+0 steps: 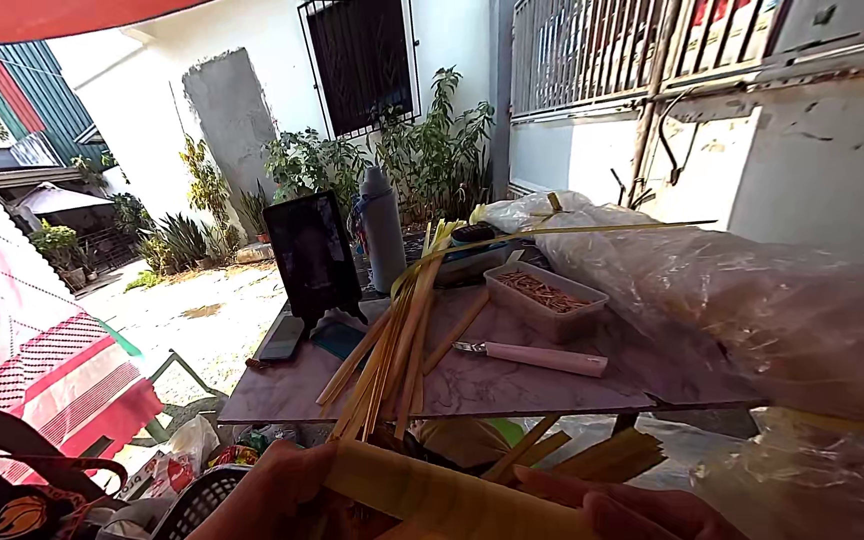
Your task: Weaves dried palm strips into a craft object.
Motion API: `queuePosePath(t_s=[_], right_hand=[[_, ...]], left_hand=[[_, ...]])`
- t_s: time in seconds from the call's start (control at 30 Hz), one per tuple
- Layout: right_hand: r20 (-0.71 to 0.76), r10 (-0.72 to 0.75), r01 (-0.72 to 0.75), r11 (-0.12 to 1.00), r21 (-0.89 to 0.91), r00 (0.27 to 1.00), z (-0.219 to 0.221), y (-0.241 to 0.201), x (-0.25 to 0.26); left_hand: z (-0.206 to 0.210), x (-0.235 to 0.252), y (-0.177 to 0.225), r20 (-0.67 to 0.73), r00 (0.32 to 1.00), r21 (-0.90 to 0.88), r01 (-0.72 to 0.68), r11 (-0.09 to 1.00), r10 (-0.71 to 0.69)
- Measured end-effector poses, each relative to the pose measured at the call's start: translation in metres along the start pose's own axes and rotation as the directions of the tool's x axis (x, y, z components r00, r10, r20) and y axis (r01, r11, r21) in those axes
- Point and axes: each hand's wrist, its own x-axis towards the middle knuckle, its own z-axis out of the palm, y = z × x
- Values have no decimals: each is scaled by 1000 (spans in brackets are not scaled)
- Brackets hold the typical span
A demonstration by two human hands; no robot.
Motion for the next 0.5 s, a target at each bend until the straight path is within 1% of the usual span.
queuePosePath(t_s=[0.03,0.07,0.1,0.13,0.17,0.2,0.23,0.27,0.3,0.33,0.37,0.4,0.43,0.47,0.5], right_hand=[[6,-265,254,919,-302,964,-2,5,-3],[84,-430,406,747,-526,899,-6,8,-3],[128,-490,458,647,-609,862,-8,9,-2],[92,-477,452,727,-517,874,-7,7,-2],[30,-342,337,901,-274,939,-6,3,-2],[46,-94,91,994,62,994,-5,-6,-1],[121,95,-125,951,282,988,-6,-13,2],[121,128,-160,938,306,984,-7,-15,2],[39,11,-17,988,155,999,-6,-13,-1],[-28,-219,213,967,-136,975,-6,-8,-4],[4,-415,380,830,-409,910,-8,-3,-4],[42,-491,434,723,-537,870,-11,-1,-3],[6,-477,424,774,-470,879,-10,1,-2],[-47,-326,306,921,-240,944,-8,-1,-2],[-5,-73,74,992,102,997,-9,-8,-1]], left_hand=[[-5,1,4,31,999,-20,26,999,-26],[-9,3,9,70,997,-34,41,999,-39],[-12,4,14,94,995,-23,30,999,-27],[-14,6,18,105,994,12,1,1000,-2],[-15,8,21,95,995,62,-36,997,30],[-16,11,23,80,995,107,-66,992,57],[-17,12,24,74,995,119,-81,990,73],[-18,14,24,69,995,108,-75,991,68],[-19,16,25,70,997,81,-45,996,39],[-22,17,26,82,997,45,5,999,-9],[-24,18,28,104,993,14,50,999,-51],[-25,20,29,122,990,-3,65,998,-64],[-26,22,28,139,989,-7,52,999,-51],[-27,25,26,137,990,4,20,1000,-20],[-26,27,24,120,993,26,-7,1000,4]])
